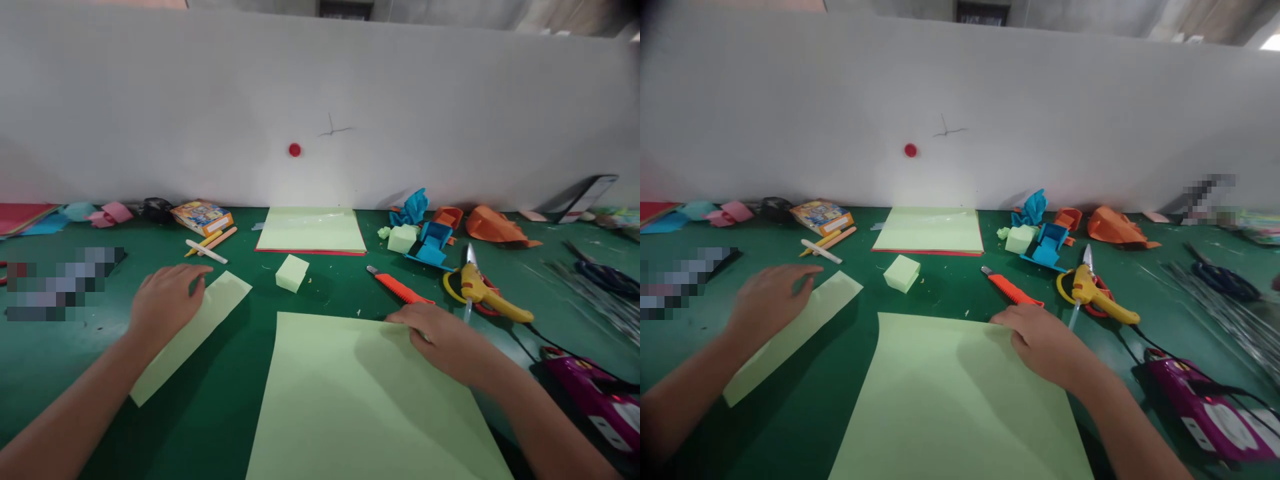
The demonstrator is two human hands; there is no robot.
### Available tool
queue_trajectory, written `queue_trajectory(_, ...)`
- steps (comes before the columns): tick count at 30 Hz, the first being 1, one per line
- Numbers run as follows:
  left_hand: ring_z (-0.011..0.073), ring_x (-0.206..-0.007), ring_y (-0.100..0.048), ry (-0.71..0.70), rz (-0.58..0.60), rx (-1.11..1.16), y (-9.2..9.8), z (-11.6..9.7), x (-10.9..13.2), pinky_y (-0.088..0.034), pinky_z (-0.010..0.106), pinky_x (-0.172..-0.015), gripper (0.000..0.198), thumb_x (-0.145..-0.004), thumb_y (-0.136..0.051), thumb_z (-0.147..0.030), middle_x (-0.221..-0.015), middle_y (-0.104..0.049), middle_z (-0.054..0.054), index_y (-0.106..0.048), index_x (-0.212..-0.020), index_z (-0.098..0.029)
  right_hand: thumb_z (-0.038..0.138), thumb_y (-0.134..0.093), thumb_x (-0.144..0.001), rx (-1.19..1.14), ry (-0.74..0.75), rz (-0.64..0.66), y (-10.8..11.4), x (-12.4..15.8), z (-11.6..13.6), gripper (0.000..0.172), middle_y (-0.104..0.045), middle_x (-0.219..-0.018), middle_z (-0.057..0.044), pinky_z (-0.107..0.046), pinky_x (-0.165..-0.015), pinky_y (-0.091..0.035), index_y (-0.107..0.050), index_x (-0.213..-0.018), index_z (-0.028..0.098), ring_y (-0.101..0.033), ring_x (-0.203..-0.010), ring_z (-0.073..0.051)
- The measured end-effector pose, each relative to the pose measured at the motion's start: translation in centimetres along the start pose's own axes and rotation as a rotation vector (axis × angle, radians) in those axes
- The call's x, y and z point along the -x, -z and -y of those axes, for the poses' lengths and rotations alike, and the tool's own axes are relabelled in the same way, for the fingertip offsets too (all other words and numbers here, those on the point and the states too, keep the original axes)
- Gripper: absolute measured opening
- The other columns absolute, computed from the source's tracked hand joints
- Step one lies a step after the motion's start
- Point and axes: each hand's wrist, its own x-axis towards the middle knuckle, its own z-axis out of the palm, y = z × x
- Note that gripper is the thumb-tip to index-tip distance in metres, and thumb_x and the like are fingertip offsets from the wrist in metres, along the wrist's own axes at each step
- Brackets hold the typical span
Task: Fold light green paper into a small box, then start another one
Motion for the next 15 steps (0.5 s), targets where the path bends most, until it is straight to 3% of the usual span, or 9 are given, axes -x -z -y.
queue_trajectory(3,0.0399,-0.135,-0.048,-0.023,-0.045,-0.021,1.0,0.1,-1.6,-0.043,0.056,-0.105,0.045,-0.105,-0.033,-0.029,-0.146,-0.058,0.016,-0.056,-0.142,-0.014,0.013,-0.044,-0.091,-0.015,0.029,0.01,0.0,0.0,0.3,0.043,-0.073,-0.123,-0.006,-0.046,-0.097,-0.055,-0.071,-0.12,0.028,-0.067,-0.115,-0.028)
queue_trajectory(5,0.0389,-0.139,-0.043,-0.053,-0.052,-0.018,1.4,0.1,-2.9,-0.04,0.057,-0.109,0.044,-0.107,-0.033,-0.031,-0.147,-0.057,0.012,-0.058,-0.139,-0.015,0.012,-0.042,-0.092,-0.023,0.041,0.016,0.0,0.0,0.4,0.042,-0.073,-0.122,-0.006,-0.046,-0.097,-0.054,-0.071,-0.12,0.028,-0.067,-0.115,-0.027)
queue_trajectory(10,0.0318,-0.129,-0.05,-0.021,-0.054,0.004,0.8,0.0,-6.6,-0.038,0.056,-0.11,0.041,-0.108,-0.033,-0.031,-0.123,-0.069,0.008,-0.07,-0.103,-0.011,0.013,-0.041,-0.095,-0.045,0.056,0.002,0.0,-0.1,0.6,0.039,-0.073,-0.117,-0.008,-0.044,-0.096,-0.054,-0.07,-0.118,0.026,-0.066,-0.112,-0.026)
queue_trajectory(13,0.0289,-0.124,-0.054,-0.017,-0.055,0.041,0.0,-0.1,-8.0,-0.039,0.054,-0.109,0.033,-0.106,-0.042,-0.03,-0.115,-0.07,0.005,-0.069,-0.097,-0.012,0.014,-0.04,-0.097,-0.033,0.059,0.008,0.0,-0.2,0.6,0.037,-0.072,-0.117,-0.009,-0.043,-0.095,-0.053,-0.07,-0.117,0.025,-0.066,-0.111,-0.025)
queue_trajectory(15,0.0269,-0.119,-0.059,-0.034,-0.061,0.082,-0.2,-0.3,-8.4,-0.046,0.051,-0.106,0.027,-0.105,-0.051,-0.034,-0.117,-0.069,0.006,-0.069,-0.103,-0.014,0.015,-0.039,-0.098,-0.024,0.062,0.019,0.1,-0.2,0.7,0.038,-0.071,-0.117,-0.009,-0.043,-0.094,-0.053,-0.069,-0.118,0.025,-0.066,-0.11,-0.025)
